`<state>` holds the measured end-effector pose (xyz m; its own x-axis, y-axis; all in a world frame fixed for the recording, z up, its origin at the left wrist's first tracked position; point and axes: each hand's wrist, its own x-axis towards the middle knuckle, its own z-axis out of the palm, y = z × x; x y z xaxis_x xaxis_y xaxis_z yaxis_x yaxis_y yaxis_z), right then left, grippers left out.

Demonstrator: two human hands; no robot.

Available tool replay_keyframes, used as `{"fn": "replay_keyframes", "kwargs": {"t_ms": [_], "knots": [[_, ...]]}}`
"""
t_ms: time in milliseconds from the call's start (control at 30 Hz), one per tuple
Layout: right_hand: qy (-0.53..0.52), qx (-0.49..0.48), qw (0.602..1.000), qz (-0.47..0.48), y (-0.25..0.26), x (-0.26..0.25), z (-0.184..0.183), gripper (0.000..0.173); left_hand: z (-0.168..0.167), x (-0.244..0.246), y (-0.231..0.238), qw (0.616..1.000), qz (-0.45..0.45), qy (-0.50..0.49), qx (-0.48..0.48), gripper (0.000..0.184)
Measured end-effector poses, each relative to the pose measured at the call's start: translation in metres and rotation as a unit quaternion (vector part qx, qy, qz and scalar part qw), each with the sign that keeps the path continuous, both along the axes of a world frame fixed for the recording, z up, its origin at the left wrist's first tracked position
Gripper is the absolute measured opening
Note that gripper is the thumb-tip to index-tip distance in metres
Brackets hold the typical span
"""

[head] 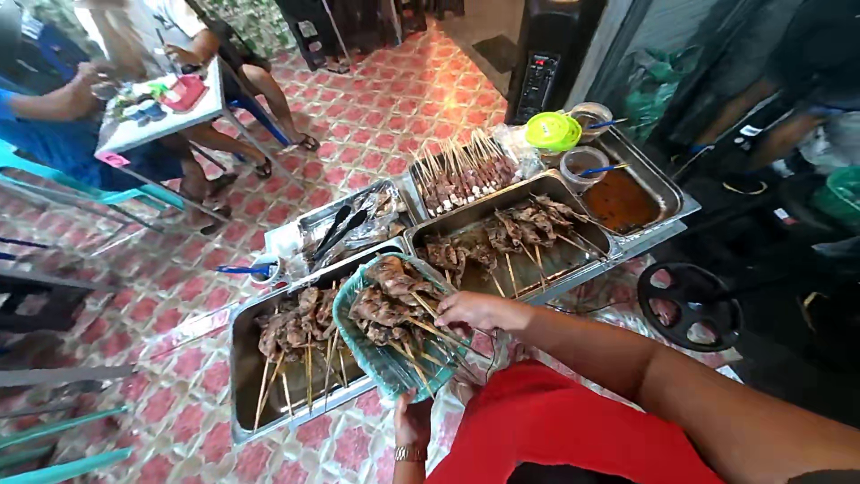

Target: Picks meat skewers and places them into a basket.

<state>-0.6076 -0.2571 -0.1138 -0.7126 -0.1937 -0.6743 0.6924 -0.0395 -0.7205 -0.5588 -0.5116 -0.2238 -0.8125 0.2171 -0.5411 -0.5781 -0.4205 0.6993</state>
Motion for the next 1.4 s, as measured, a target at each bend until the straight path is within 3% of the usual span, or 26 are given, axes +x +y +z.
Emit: {"fn": "replay_keyframes", "kwargs": {"t_ms": [100, 267, 367, 467, 533, 633, 733, 867, 967, 1033, 1100, 1200, 1300, 1400], "knots": [[0.039, 0.030, 0.995, 0.083, 0.016, 0.002, 0.015, 0.016, -0.002, 0.001, -0.001, 1.000, -0.003, 0.008, 0.000, 0.049], [0.028, -0.195, 0.980, -0.006, 0.029, 0.029, 0.025, 0.011, 0.010, 0.000, 0.005, 0.999, 0.013, -0.015, -0.042, 0.040], [-0.021, -0.231, 0.969, -0.081, 0.012, 0.024, 0.014, 0.011, 0.005, 0.001, 0.004, 1.000, 0.006, -0.008, -0.024, 0.049], [-0.032, -0.146, 0.986, -0.074, -0.002, 0.007, 0.012, 0.013, 0.001, -0.002, 0.004, 1.000, 0.001, -0.006, -0.016, 0.057], [0.004, -0.024, 0.999, 0.037, 0.001, 0.003, 0.019, 0.019, 0.001, -0.001, 0.004, 1.000, -0.001, -0.006, -0.013, 0.053], [0.039, 0.190, 0.964, 0.181, 0.032, -0.001, 0.039, 0.045, 0.001, 0.000, 0.004, 1.000, 0.003, -0.008, -0.007, 0.048], [0.013, 0.309, 0.944, 0.115, 0.073, -0.007, 0.025, 0.052, 0.000, 0.001, 0.005, 1.000, 0.012, -0.014, -0.003, 0.043], [-0.080, 0.247, 0.965, 0.045, 0.070, -0.024, -0.046, 0.043, 0.004, 0.003, 0.008, 1.000, 0.018, -0.007, -0.008, 0.037], [-0.126, 0.224, 0.965, 0.054, 0.042, -0.031, -0.058, 0.037, 0.022, 0.004, 0.015, 0.999, 0.026, -0.012, -0.041, 0.028], [-0.137, 0.203, 0.970, 0.008, 0.039, -0.033, -0.064, 0.035, 0.042, 0.005, 0.019, 0.997, 0.033, -0.019, -0.070, 0.021], [-0.157, 0.181, 0.970, -0.033, 0.044, -0.027, -0.072, 0.034, 0.036, 0.007, 0.008, 0.997, 0.034, -0.022, -0.068, 0.019], [-0.099, 0.260, 0.960, 0.021, 0.062, -0.009, -0.060, 0.040, -0.002, 0.011, -0.018, 1.000, 0.021, 0.016, -0.008, 0.025], [-0.072, 0.395, 0.916, 0.007, 0.108, 0.022, -0.035, 0.046, 0.023, 0.008, -0.008, 0.999, 0.005, -0.001, -0.046, 0.018], [-0.164, 0.476, 0.864, -0.010, 0.155, 0.053, -0.056, 0.051, 0.031, 0.009, -0.004, 0.998, 0.008, -0.020, -0.054, 0.023]]}}
